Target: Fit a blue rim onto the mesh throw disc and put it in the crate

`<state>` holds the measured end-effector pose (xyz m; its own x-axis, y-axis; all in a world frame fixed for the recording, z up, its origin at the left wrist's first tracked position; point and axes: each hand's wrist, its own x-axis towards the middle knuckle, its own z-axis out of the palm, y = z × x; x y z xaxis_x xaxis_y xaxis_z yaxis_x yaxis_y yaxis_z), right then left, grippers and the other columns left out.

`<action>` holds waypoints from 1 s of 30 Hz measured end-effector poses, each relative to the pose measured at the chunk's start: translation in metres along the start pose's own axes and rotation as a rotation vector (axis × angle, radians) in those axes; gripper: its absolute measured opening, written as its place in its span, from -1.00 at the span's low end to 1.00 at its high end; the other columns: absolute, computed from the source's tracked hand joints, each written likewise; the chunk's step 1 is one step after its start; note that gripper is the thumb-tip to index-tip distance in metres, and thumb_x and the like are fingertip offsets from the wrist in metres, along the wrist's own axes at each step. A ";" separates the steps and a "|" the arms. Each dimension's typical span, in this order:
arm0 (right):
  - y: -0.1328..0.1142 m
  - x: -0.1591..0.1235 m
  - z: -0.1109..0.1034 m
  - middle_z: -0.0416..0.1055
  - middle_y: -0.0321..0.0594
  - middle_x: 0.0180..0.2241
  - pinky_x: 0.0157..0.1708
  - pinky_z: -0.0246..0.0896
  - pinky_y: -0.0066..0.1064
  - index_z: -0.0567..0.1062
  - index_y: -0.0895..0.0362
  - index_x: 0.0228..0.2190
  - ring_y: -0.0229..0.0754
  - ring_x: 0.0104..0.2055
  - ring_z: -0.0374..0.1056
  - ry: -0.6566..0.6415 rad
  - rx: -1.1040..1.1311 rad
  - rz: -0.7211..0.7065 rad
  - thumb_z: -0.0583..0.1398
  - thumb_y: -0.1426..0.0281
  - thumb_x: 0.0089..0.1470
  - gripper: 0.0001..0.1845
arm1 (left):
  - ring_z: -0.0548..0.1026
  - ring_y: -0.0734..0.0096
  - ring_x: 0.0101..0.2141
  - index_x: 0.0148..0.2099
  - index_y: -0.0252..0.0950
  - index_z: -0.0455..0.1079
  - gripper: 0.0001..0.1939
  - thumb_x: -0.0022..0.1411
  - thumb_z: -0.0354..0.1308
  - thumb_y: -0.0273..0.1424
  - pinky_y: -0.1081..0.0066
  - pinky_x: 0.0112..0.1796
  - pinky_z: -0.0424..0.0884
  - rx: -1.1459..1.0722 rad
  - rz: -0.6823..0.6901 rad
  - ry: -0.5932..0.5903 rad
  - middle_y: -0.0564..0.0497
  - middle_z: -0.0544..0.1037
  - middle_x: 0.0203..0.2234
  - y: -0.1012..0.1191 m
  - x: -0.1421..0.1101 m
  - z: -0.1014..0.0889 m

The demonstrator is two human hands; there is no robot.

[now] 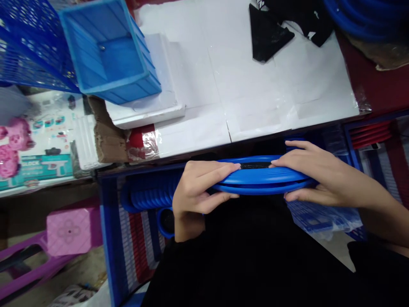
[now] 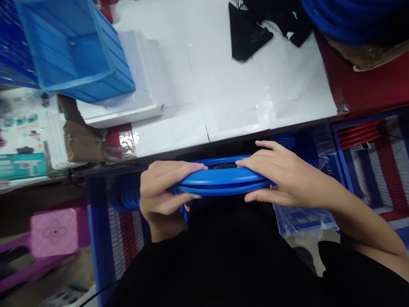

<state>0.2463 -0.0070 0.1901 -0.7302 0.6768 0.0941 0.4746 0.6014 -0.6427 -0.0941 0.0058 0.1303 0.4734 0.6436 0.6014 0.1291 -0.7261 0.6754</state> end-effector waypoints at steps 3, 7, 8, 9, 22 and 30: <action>-0.002 -0.007 -0.005 0.76 -0.20 0.12 0.59 0.24 0.26 0.58 -0.03 0.32 0.09 0.10 0.72 0.023 0.037 0.035 0.39 0.15 0.47 -0.51 | 0.87 0.14 -0.12 0.29 -0.27 0.67 -0.50 0.47 0.50 -0.09 0.38 -0.06 0.78 -0.002 0.002 -0.024 -0.14 0.86 -0.05 -0.002 0.004 0.006; -0.001 -0.015 -0.007 0.79 -0.27 0.03 0.57 0.27 0.29 0.66 -0.10 0.24 0.08 0.00 0.75 0.101 0.044 0.076 0.39 0.20 0.45 -0.60 | 0.86 0.13 -0.09 0.25 -0.25 0.68 -0.54 0.47 0.51 -0.12 0.36 -0.05 0.78 0.006 -0.020 -0.040 -0.12 0.86 -0.06 0.000 0.010 0.012; 0.000 -0.017 -0.007 0.79 -0.27 0.02 0.57 0.28 0.30 0.67 -0.10 0.23 0.09 -0.01 0.75 0.108 0.044 0.079 0.40 0.21 0.44 -0.61 | 0.87 0.13 -0.10 0.26 -0.24 0.68 -0.54 0.47 0.51 -0.12 0.36 -0.06 0.78 0.005 -0.023 -0.044 -0.11 0.86 -0.07 0.001 0.011 0.013; 0.001 -0.018 -0.006 0.80 -0.26 0.01 0.56 0.29 0.31 0.68 -0.09 0.22 0.09 -0.02 0.75 0.112 0.041 0.078 0.41 0.21 0.42 -0.61 | 0.87 0.13 -0.10 0.26 -0.24 0.67 -0.54 0.47 0.51 -0.12 0.36 -0.06 0.78 0.005 -0.026 -0.043 -0.10 0.86 -0.07 0.002 0.011 0.014; 0.011 -0.027 -0.012 0.78 -0.18 0.02 0.56 0.20 0.41 0.64 -0.06 0.25 0.16 0.03 0.72 0.065 -0.040 0.073 0.37 0.17 0.43 -0.58 | 0.87 0.14 -0.11 0.25 -0.29 0.64 -0.59 0.49 0.46 -0.20 0.34 -0.09 0.80 0.101 0.016 -0.046 -0.09 0.86 -0.08 0.003 0.014 0.028; -0.020 -0.005 -0.021 0.76 -0.10 -0.05 -0.01 0.55 -0.02 0.65 0.01 0.22 0.15 -0.10 0.67 -0.039 -0.137 0.212 0.21 0.01 0.56 -0.54 | 0.86 0.12 -0.07 0.28 -0.32 0.60 -0.63 0.59 0.34 -0.23 0.35 -0.12 0.77 0.126 0.057 -0.164 -0.17 0.84 0.06 0.012 0.049 0.056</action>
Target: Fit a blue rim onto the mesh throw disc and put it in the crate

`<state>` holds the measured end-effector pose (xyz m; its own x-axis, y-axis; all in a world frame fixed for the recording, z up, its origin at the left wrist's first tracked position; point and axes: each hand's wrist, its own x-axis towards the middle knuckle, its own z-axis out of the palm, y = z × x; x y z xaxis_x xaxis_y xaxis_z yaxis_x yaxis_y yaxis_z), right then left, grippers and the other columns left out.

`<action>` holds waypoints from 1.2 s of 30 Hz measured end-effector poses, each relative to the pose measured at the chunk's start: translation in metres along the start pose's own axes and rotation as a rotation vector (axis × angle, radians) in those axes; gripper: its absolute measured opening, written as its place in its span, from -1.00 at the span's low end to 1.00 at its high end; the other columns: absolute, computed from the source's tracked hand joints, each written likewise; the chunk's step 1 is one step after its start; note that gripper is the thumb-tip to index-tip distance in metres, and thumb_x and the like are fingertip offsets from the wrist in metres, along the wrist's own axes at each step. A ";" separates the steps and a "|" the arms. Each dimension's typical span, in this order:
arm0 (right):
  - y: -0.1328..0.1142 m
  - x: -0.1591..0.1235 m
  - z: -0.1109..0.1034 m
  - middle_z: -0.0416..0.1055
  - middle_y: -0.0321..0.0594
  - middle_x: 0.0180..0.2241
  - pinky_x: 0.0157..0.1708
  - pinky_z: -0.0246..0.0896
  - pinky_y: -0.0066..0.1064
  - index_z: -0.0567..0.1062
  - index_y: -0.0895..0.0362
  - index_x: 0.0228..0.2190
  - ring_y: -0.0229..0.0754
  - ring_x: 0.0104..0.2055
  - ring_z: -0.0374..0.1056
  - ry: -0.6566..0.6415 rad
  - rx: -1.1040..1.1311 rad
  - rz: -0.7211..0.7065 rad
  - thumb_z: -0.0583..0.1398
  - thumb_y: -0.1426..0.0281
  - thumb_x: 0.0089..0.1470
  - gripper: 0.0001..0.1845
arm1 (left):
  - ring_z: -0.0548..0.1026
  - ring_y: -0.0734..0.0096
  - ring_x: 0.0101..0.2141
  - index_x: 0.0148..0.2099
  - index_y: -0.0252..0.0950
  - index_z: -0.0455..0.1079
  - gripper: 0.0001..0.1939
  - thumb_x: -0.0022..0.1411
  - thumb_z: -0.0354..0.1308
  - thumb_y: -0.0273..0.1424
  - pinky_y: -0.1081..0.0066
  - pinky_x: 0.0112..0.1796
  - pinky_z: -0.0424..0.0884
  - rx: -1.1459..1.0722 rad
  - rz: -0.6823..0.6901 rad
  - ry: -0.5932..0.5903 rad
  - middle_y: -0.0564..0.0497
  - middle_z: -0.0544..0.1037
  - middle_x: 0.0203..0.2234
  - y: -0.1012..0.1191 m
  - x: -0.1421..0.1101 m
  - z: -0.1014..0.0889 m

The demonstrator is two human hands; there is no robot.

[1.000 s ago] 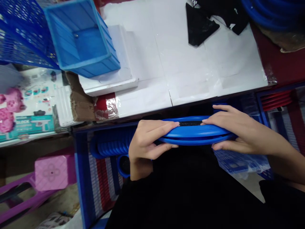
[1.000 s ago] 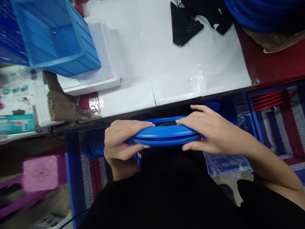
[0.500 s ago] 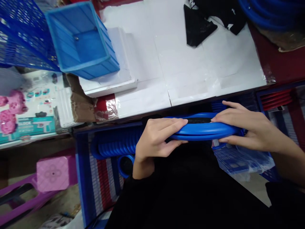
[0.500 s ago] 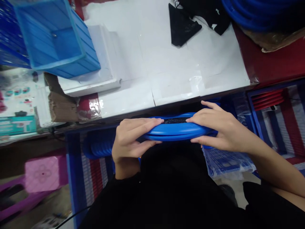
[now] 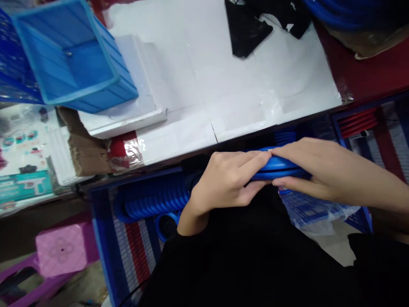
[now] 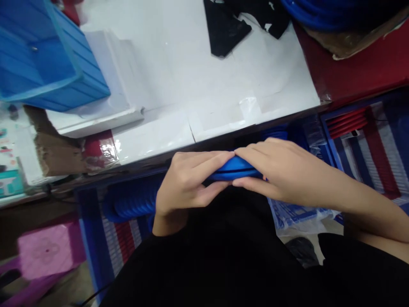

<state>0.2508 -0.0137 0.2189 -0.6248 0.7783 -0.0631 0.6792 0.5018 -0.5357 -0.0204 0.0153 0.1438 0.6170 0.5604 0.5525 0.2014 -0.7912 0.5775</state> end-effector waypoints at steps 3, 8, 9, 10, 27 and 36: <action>0.002 0.003 -0.013 0.75 -0.19 -0.16 -0.10 0.47 -0.09 0.70 -0.03 0.10 0.08 -0.23 0.62 -0.007 0.003 0.041 0.22 0.02 0.55 -0.61 | 0.83 0.10 0.08 0.40 -0.29 0.53 -0.50 0.62 0.35 -0.11 0.29 0.06 0.77 -0.059 -0.049 -0.032 -0.19 0.80 0.17 -0.003 0.010 0.001; 0.011 -0.009 -0.020 0.77 -0.22 -0.07 -0.12 0.45 -0.10 0.70 -0.07 0.15 0.07 -0.21 0.62 0.027 0.025 0.057 0.23 0.06 0.54 -0.62 | 0.82 0.18 0.08 0.34 -0.32 0.56 -0.52 0.57 0.42 -0.15 0.36 0.11 0.74 -0.166 -0.005 -0.017 -0.16 0.82 0.12 -0.010 0.016 0.007; 0.013 -0.012 -0.019 0.77 -0.22 -0.04 -0.10 0.47 -0.09 0.69 -0.07 0.18 0.09 -0.18 0.64 0.041 0.021 0.061 0.22 0.07 0.54 -0.62 | 0.83 0.19 0.07 0.31 -0.33 0.57 -0.56 0.58 0.41 -0.17 0.37 0.10 0.74 -0.163 0.007 0.002 -0.16 0.82 0.10 -0.010 0.017 0.009; 0.014 -0.014 -0.019 0.77 -0.22 -0.04 -0.09 0.49 -0.08 0.69 -0.08 0.19 0.10 -0.16 0.65 0.051 0.015 0.065 0.22 0.07 0.55 -0.61 | 0.83 0.19 0.05 0.29 -0.35 0.58 -0.59 0.59 0.40 -0.19 0.37 0.08 0.74 -0.153 0.015 0.019 -0.17 0.82 0.08 -0.010 0.019 0.013; 0.063 -0.048 -0.030 0.75 -0.07 -0.01 -0.11 0.56 -0.17 0.61 0.06 0.26 0.06 -0.11 0.72 0.155 -0.141 0.066 0.20 0.09 0.59 -0.56 | 0.82 0.12 0.03 0.39 -0.20 0.57 -0.42 0.55 0.39 0.04 0.20 0.05 0.75 -0.313 -0.027 0.150 -0.18 0.81 0.09 -0.072 -0.008 0.053; 0.044 -0.043 -0.016 0.75 0.06 0.02 0.02 0.66 -0.03 0.56 0.14 0.28 0.22 -0.05 0.75 0.192 -0.222 -0.064 0.28 0.24 0.53 -0.58 | 0.84 0.13 -0.06 0.30 -0.24 0.58 -0.44 0.50 0.45 0.02 0.28 -0.04 0.75 -0.284 0.032 0.115 -0.19 0.83 0.00 -0.055 0.001 0.050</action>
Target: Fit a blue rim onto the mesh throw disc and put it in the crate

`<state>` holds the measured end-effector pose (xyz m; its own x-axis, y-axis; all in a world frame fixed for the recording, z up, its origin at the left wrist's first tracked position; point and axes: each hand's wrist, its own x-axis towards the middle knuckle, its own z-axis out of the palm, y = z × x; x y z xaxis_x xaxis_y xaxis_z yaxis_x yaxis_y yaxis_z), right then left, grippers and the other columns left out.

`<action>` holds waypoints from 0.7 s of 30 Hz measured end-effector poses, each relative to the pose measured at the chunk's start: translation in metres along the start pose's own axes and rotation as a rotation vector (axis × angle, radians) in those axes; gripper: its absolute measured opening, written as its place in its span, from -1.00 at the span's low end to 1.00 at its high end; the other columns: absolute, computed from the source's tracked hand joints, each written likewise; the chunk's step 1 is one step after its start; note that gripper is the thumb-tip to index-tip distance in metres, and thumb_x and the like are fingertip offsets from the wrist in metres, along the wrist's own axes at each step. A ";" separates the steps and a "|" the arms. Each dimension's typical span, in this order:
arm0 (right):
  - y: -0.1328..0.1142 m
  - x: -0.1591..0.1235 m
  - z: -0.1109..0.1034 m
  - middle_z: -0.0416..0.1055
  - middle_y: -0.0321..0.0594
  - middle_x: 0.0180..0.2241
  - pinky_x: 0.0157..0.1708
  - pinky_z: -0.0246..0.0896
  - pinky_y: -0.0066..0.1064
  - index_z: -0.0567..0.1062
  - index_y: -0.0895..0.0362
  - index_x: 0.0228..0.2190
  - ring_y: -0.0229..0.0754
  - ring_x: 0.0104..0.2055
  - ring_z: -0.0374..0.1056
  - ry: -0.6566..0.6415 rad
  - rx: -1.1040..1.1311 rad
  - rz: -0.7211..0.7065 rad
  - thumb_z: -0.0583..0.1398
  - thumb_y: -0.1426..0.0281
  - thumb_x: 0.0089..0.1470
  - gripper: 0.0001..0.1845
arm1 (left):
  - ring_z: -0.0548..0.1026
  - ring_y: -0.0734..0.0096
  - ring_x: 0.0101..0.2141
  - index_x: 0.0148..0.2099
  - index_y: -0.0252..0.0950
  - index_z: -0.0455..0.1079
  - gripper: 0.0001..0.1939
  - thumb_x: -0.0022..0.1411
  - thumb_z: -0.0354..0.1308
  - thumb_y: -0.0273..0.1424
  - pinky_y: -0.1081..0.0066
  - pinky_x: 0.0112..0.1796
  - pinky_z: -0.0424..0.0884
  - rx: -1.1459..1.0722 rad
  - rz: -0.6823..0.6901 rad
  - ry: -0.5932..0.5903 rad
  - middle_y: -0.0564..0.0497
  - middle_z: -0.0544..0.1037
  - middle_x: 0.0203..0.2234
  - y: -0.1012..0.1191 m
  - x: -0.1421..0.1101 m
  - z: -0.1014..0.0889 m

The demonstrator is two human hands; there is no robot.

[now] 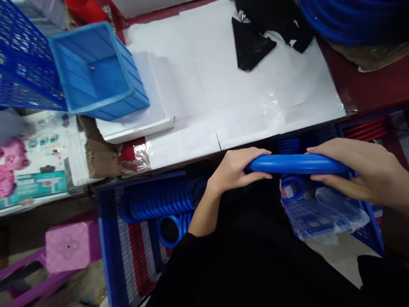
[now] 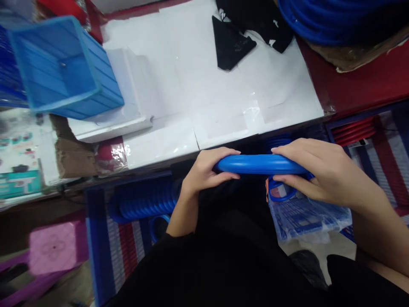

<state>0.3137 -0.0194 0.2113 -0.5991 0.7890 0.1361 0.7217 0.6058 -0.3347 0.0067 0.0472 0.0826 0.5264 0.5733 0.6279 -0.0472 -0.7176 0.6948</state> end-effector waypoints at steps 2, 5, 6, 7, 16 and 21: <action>-0.003 0.002 0.003 0.77 0.00 0.00 -0.02 0.69 -0.08 0.58 0.10 0.26 0.18 -0.09 0.76 0.045 0.007 0.019 0.31 0.29 0.50 -0.60 | 0.84 0.13 -0.10 0.27 -0.26 0.59 -0.49 0.53 0.42 -0.01 0.27 -0.07 0.76 0.050 0.003 0.045 -0.18 0.83 -0.04 0.002 -0.002 0.001; -0.010 0.006 0.009 0.78 -0.08 -0.01 -0.04 0.70 -0.13 0.59 0.04 0.27 0.12 -0.11 0.77 0.095 0.038 0.059 0.33 0.30 0.48 -0.60 | 0.84 0.09 -0.14 0.25 -0.28 0.59 -0.55 0.52 0.42 -0.10 0.22 -0.09 0.77 0.118 -0.003 0.177 -0.18 0.83 -0.09 0.004 -0.011 0.008; -0.012 0.007 0.011 0.78 -0.10 -0.02 -0.05 0.70 -0.13 0.59 0.04 0.26 0.11 -0.11 0.76 0.105 0.039 0.056 0.33 0.28 0.49 -0.61 | 0.84 0.08 -0.15 0.25 -0.28 0.59 -0.56 0.51 0.43 -0.12 0.21 -0.10 0.78 0.131 -0.012 0.217 -0.18 0.83 -0.10 0.003 -0.015 0.012; -0.014 0.008 0.014 0.78 -0.11 -0.03 -0.07 0.70 -0.13 0.58 0.04 0.26 0.11 -0.11 0.76 0.111 0.028 0.052 0.32 0.26 0.50 -0.62 | 0.84 0.08 -0.17 0.25 -0.28 0.59 -0.56 0.49 0.44 -0.13 0.22 -0.11 0.78 0.140 -0.018 0.250 -0.18 0.83 -0.11 0.002 -0.018 0.014; -0.002 0.038 0.012 0.78 -0.16 -0.04 -0.09 0.68 -0.12 0.62 -0.03 0.16 0.13 -0.08 0.75 0.107 0.007 0.108 0.30 0.12 0.52 -0.68 | 0.80 0.16 -0.19 0.14 -0.28 0.65 -0.59 0.46 0.47 -0.10 0.28 -0.11 0.73 0.080 -0.131 0.271 -0.14 0.82 -0.14 -0.010 -0.014 0.005; 0.028 0.045 -0.004 0.75 -0.05 0.03 0.05 0.65 -0.04 0.63 0.03 0.14 0.19 0.00 0.71 0.203 0.112 0.276 0.38 0.06 0.44 -0.59 | 0.66 0.31 -0.32 0.08 -0.21 0.69 -0.56 0.47 0.43 0.04 0.33 -0.25 0.63 0.002 -0.256 0.491 0.02 0.74 -0.27 -0.028 -0.020 -0.026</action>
<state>0.3076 0.0335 0.2116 -0.2980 0.9322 0.2053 0.7974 0.3613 -0.4834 -0.0250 0.0666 0.0595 0.0628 0.8465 0.5286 0.0319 -0.5311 0.8467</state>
